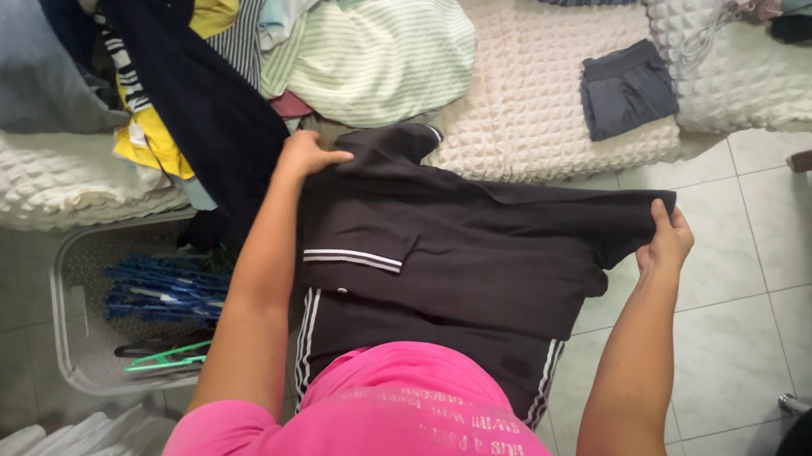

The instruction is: The person folds several items of clothing, including a black shirt, a grey shirt, a green shirt, and striped shorts, and places them in a stack on a white textured surface.

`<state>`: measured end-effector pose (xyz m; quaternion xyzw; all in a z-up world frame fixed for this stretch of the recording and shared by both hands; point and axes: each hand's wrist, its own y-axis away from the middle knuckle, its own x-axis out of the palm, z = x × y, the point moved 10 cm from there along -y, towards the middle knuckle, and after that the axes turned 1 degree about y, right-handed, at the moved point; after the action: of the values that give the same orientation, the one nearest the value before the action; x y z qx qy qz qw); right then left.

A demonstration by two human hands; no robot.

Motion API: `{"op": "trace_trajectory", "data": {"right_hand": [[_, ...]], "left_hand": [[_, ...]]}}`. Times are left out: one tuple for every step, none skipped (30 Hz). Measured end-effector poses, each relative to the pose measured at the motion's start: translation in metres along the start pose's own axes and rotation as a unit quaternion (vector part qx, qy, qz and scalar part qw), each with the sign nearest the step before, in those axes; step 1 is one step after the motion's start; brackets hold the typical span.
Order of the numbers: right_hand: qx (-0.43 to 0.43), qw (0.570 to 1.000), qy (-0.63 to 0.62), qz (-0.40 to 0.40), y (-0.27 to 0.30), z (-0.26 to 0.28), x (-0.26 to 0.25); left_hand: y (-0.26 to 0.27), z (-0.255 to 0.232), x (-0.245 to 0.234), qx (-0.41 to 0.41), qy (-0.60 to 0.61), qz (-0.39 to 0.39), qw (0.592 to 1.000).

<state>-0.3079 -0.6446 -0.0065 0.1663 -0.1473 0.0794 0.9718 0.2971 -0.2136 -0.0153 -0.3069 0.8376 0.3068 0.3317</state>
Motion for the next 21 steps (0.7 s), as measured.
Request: {"op": "trace_trajectory", "data": {"right_hand": [[0.008,1.0,0.021,-0.003,0.0,-0.002,0.001],[0.015,0.999,0.041,-0.006,-0.001,-0.004,0.002],[0.021,0.998,0.061,-0.01,-0.001,-0.003,0.002],[0.005,0.999,0.045,-0.006,-0.001,0.001,0.003],[-0.01,1.0,0.029,-0.003,0.0,0.005,0.003],[-0.025,1.0,0.014,0.0,0.001,0.009,0.002],[-0.038,0.999,-0.006,-0.004,0.002,0.014,0.0],[-0.051,0.998,-0.026,-0.008,0.004,0.018,-0.003],[-0.065,0.997,-0.048,-0.013,0.006,0.023,-0.005],[-0.067,0.997,-0.033,-0.01,0.007,0.025,-0.006],[-0.069,0.997,-0.018,-0.008,0.01,0.028,-0.009],[-0.07,0.998,-0.002,-0.006,0.012,0.029,-0.011],[-0.076,0.997,-0.015,-0.022,0.013,0.031,-0.016],[-0.082,0.996,-0.028,-0.037,0.014,0.033,-0.021],[-0.088,0.994,-0.042,-0.052,0.015,0.033,-0.025],[-0.095,0.995,0.007,-0.038,0.014,0.035,-0.02],[-0.101,0.993,0.058,-0.024,0.012,0.037,-0.018],[-0.107,0.988,0.109,-0.011,0.011,0.039,-0.015],[-0.114,0.991,0.074,-0.019,0.009,0.041,-0.017],[-0.121,0.992,0.04,-0.027,0.006,0.044,-0.019],[-0.127,0.991,0.006,-0.034,0.004,0.046,-0.022]], "left_hand": [[0.004,-0.001,0.008,-0.036,-0.046,0.03,0.998],[0.008,0.001,0.014,-0.072,-0.091,0.06,0.991],[0.008,-0.005,0.018,-0.063,-0.09,0.072,0.991],[0.007,-0.009,0.024,-0.053,-0.088,0.083,0.991],[0.005,-0.011,0.032,-0.044,-0.087,0.096,0.991],[0.0,-0.022,0.03,0.019,-0.037,0.075,0.996],[-0.003,-0.033,0.025,0.082,0.013,0.053,0.995],[-0.002,-0.044,0.017,0.144,0.063,0.029,0.987],[-0.004,-0.047,-0.003,0.159,0.136,-0.038,0.977],[-0.003,-0.048,-0.027,0.172,0.208,-0.105,0.957],[0.003,-0.047,-0.049,0.183,0.278,-0.169,0.927],[0.002,-0.045,-0.052,0.173,0.392,-0.135,0.894],[0.002,-0.044,-0.054,0.159,0.499,-0.1,0.846],[0.003,-0.044,-0.052,0.142,0.598,-0.063,0.786],[0.004,-0.043,-0.055,0.125,0.558,-0.07,0.817],[0.006,-0.041,-0.057,0.107,0.516,-0.076,0.846],[0.008,-0.04,-0.055,0.088,0.473,-0.081,0.873],[0.01,-0.042,-0.053,0.081,0.449,-0.062,0.888],[0.013,-0.043,-0.05,0.074,0.425,-0.042,0.901],[0.015,-0.044,-0.047,0.068,0.401,-0.023,0.913],[0.014,-0.044,-0.053,0.074,0.434,-0.044,0.897]]}}
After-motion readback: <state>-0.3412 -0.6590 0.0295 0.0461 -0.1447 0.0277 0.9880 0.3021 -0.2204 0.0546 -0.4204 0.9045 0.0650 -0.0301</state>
